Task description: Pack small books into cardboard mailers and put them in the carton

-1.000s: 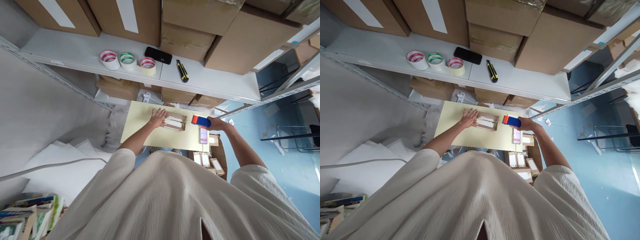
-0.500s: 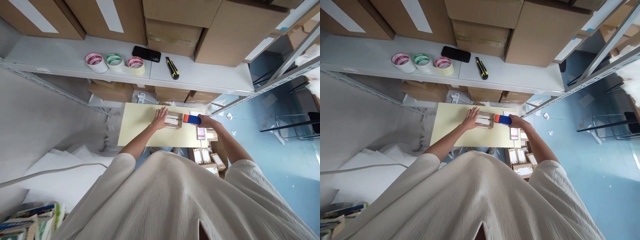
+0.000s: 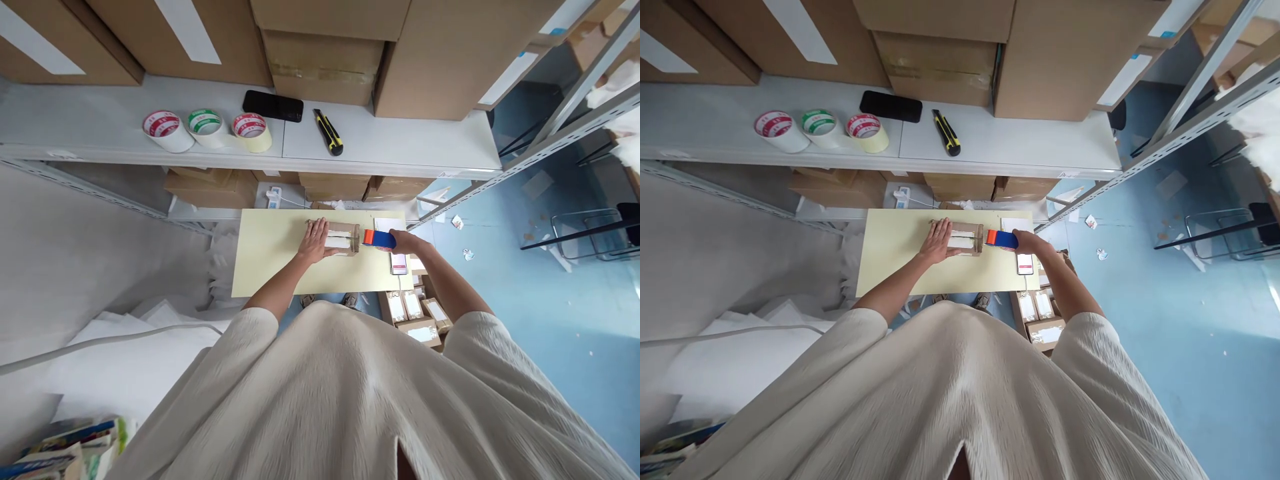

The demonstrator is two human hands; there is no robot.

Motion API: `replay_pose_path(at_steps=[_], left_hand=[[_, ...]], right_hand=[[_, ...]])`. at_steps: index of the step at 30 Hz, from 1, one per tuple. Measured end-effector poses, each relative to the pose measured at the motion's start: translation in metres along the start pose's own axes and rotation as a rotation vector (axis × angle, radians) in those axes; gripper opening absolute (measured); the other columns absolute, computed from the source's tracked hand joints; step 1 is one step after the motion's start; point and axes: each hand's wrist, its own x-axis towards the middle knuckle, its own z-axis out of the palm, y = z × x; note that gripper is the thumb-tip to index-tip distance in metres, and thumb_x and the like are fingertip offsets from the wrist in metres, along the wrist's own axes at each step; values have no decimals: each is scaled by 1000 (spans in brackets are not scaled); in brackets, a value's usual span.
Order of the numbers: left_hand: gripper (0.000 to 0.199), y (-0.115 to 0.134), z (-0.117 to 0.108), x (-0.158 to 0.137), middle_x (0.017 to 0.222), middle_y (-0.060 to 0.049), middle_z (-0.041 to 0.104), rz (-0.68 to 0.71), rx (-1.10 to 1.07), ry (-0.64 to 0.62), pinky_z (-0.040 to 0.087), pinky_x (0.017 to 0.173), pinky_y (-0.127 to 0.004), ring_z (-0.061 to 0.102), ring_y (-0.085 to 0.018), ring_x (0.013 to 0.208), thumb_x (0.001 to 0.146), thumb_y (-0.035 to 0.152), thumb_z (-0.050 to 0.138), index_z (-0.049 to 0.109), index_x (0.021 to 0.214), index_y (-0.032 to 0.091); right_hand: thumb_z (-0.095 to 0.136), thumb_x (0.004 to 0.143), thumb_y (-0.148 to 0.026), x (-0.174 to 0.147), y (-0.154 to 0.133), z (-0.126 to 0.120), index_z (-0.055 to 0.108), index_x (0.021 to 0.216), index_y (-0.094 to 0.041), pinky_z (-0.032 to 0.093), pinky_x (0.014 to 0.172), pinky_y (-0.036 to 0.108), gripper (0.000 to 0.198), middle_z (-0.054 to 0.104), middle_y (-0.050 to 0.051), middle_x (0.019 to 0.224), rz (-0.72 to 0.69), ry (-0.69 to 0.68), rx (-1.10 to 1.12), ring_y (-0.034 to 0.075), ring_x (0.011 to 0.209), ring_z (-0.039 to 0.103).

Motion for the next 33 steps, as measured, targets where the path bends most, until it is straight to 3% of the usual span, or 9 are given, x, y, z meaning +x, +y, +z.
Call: replay_pose_path(at_steps=[6,13,16,25,33], left_hand=[[125,-3,0,2,198,-27,9,-18,-4,-21,1,150,-65,5,-44,187,107,85,50,9,191,2],[124,0,-5,2,198,-28,9,-31,18,-41,0,150,-65,5,-44,187,108,81,53,9,190,0],[122,0,-7,2,198,-28,7,-34,40,-59,0,151,-64,4,-44,187,108,79,53,10,190,0],[122,0,-9,5,199,-25,6,-68,53,-104,-2,151,-62,2,-42,187,106,74,58,10,191,2],[127,3,-11,9,199,-27,8,-143,0,-98,0,149,-66,5,-46,186,98,76,71,17,191,7]], right_hand=[[87,84,-27,-10,20,2,65,136,-23,56,78,35,57,84,15,127,-61,42,60,32,103,80],[90,81,-27,-37,99,6,67,131,-23,58,80,37,55,84,16,122,95,61,89,36,107,81],[90,78,-24,-36,113,13,67,131,-23,57,82,37,57,83,16,122,87,96,87,36,108,80],[88,78,-17,-3,104,25,65,140,-22,59,84,38,65,81,19,134,45,51,8,37,117,78],[86,89,-23,40,34,41,61,151,-19,63,93,44,67,80,23,137,3,-22,-127,40,123,79]])
